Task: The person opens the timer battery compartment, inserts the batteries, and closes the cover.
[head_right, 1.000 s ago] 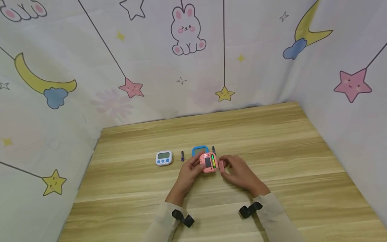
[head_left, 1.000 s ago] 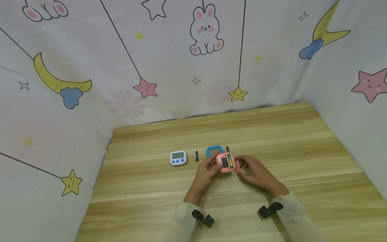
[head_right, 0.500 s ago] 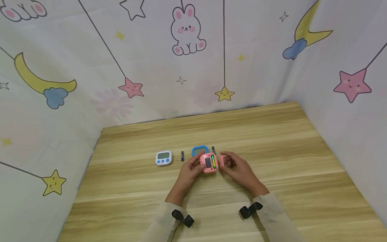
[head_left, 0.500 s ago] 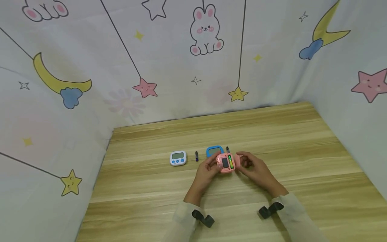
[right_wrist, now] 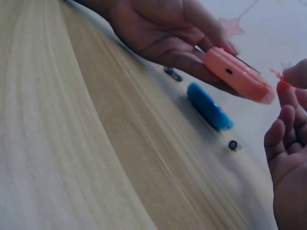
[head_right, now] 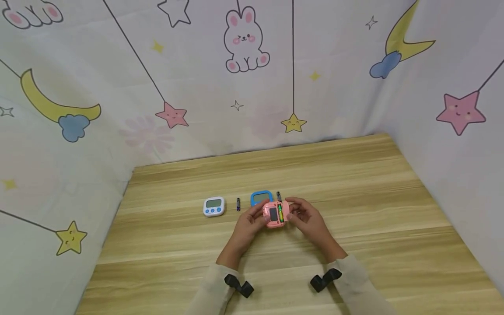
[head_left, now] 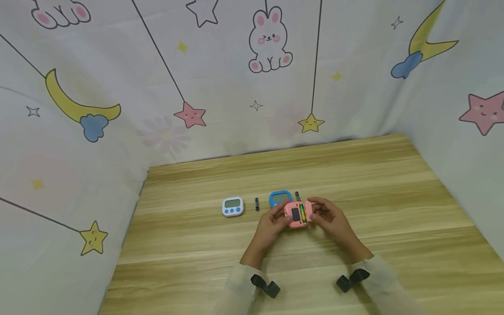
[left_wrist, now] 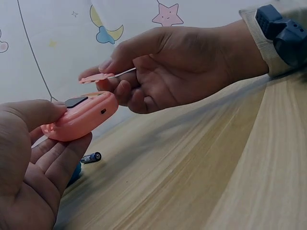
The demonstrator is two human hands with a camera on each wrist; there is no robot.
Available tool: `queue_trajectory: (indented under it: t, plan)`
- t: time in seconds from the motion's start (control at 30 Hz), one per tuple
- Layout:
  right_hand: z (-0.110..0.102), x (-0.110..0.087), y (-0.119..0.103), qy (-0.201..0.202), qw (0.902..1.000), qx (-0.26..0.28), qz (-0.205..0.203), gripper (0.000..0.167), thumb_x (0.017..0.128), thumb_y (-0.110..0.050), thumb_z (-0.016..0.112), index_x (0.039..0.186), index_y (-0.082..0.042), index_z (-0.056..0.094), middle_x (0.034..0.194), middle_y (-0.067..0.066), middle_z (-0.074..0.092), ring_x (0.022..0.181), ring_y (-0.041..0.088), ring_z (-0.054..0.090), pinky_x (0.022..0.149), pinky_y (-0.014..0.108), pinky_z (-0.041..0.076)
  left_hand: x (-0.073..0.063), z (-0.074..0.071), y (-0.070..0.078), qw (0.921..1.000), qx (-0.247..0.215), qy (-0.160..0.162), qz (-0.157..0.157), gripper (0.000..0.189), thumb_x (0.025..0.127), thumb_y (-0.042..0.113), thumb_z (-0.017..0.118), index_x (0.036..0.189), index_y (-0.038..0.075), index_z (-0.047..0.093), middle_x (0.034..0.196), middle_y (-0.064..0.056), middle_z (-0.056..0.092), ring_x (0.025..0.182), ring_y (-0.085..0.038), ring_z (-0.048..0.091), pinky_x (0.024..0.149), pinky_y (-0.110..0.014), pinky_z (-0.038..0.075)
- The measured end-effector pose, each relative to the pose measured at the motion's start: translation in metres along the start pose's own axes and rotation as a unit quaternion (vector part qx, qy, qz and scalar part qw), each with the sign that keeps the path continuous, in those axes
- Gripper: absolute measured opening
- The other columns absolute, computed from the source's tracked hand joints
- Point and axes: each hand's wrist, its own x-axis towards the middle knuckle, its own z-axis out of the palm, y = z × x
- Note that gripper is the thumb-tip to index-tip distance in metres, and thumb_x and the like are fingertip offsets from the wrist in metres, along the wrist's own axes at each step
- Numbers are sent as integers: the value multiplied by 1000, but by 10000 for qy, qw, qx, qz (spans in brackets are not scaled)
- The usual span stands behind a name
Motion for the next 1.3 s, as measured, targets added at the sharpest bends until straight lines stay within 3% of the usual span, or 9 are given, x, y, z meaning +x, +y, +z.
queue_trajectory:
  t: [0.33, 0.7, 1.0, 1.3]
  plan:
    - [8, -2, -1, -20, 9998, -93, 178, 41, 92, 5, 62, 132, 6, 52, 98, 20, 56, 82, 15, 53, 64, 21, 48, -1, 1, 2, 9999, -27, -121, 5, 53, 96, 9, 62, 146, 7, 44, 133, -14, 58, 116, -23, 60, 89, -27, 53]
    - [13, 0, -4, -52, 9973, -713, -164, 39, 90, 4, 66, 127, 6, 55, 88, 13, 55, 70, 17, 50, 54, 23, 45, -1, 0, 3, 9998, -66, -185, -16, 53, 96, 6, 61, 147, 7, 43, 134, -15, 56, 115, -21, 60, 88, -26, 53]
    - [14, 0, -2, -79, 9948, -971, -298, 38, 89, 2, 68, 126, 4, 57, 84, 8, 55, 68, 16, 51, 53, 23, 45, 0, 0, 1, 9997, 68, -229, 3, 53, 96, 7, 62, 146, 9, 46, 133, -14, 57, 116, -22, 60, 88, -27, 53]
    - [14, -1, -4, 68, 9914, -1252, -366, 33, 96, 5, 55, 129, 6, 54, 88, 8, 57, 69, 15, 54, 58, 22, 47, 0, 0, 1, 9996, -61, -264, 38, 53, 95, 4, 61, 146, 6, 44, 134, -15, 56, 117, -22, 59, 90, -27, 52]
